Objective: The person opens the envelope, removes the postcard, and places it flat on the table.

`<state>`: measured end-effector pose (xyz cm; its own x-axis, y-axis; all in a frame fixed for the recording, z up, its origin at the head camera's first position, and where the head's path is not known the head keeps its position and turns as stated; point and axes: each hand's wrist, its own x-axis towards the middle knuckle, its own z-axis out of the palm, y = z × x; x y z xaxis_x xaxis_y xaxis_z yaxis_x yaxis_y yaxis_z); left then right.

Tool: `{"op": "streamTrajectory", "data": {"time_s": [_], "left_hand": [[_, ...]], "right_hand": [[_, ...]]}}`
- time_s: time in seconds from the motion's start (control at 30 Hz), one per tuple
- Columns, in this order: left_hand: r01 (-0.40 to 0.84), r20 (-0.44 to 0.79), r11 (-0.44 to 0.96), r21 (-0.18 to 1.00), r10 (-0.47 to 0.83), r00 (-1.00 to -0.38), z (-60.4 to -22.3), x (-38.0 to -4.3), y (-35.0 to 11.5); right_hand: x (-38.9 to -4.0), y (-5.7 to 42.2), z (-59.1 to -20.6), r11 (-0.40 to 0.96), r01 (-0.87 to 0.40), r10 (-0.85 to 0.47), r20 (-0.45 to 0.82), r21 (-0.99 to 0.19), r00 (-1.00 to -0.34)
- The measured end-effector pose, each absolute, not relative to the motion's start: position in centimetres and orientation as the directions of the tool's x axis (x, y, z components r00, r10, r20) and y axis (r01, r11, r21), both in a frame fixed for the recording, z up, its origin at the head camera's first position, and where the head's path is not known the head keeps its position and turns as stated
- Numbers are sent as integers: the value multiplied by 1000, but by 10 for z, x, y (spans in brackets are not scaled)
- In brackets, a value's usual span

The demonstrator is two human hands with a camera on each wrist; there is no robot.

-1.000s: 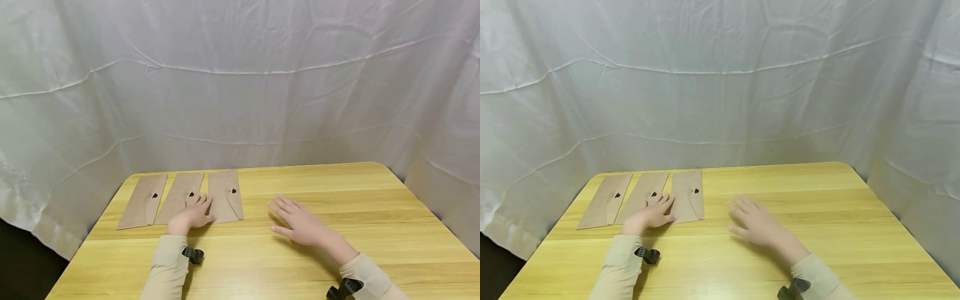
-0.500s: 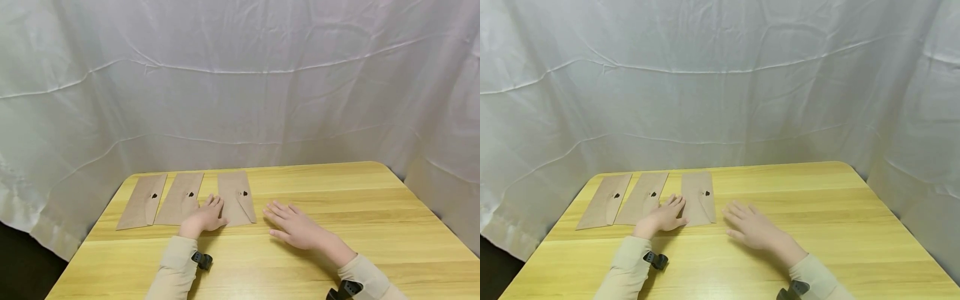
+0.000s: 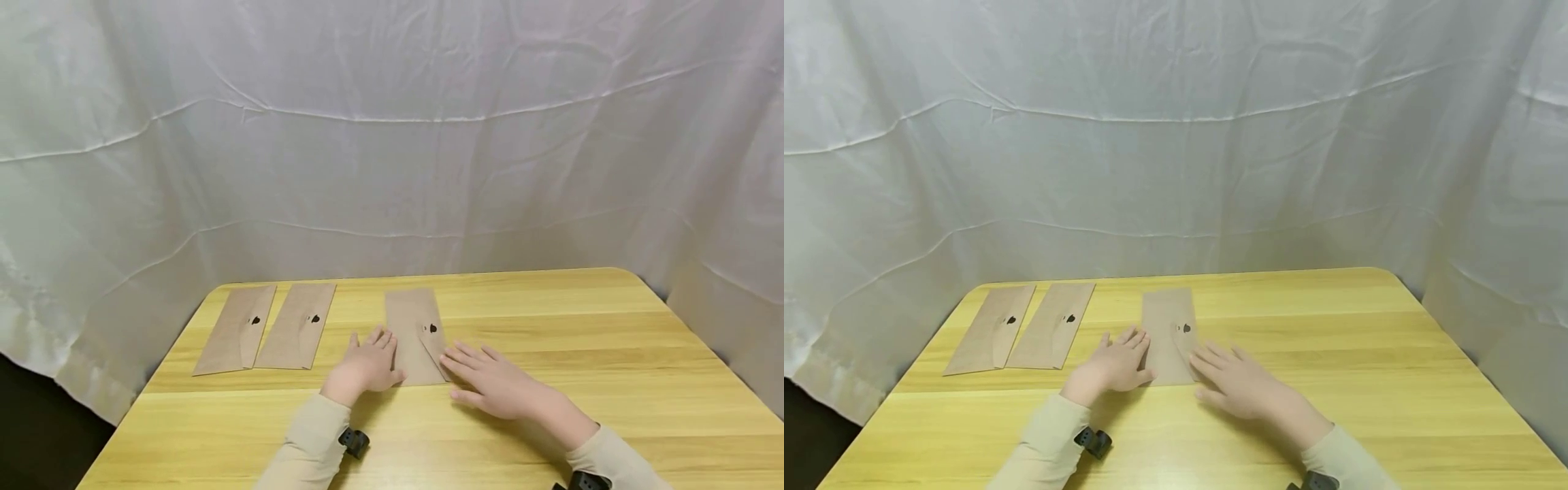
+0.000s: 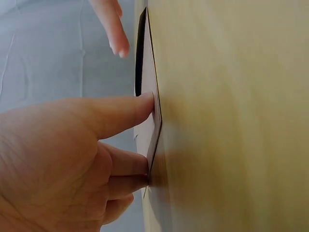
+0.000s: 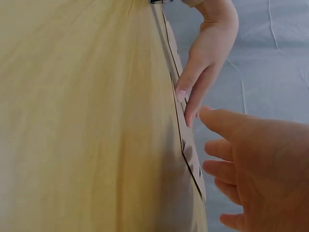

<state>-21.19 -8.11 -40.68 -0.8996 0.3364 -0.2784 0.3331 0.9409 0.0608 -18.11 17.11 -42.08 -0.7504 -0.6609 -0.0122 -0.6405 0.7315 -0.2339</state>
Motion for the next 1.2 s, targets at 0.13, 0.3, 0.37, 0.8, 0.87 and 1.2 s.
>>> {"op": "streamTrajectory", "data": {"time_s": [0.13,0.3,0.37,0.8,0.87,1.2], "left_hand": [[355,-276,934,35,350,-895,-406,-208,-67],[363,-275,932,19,354,-894,-407,-205,-51],[366,-277,930,11,355,-893,-406,-203,-45],[440,-277,896,-55,410,-869,-409,-195,-12],[457,-270,888,-55,428,-863,-410,-195,-8],[549,-255,836,6,532,-808,-402,-192,1]], "right_hand": [[-175,177,-418,742,-626,-653,-43,-240,-756],[-169,185,-414,747,-625,-650,-51,-227,-758],[-166,189,-414,751,-622,-646,-46,-221,-762],[-146,220,-419,776,-605,-610,31,-180,-792],[-144,226,-420,779,-603,-605,42,-171,-795],[-130,248,-424,807,-574,-567,90,-138,-819]]}}
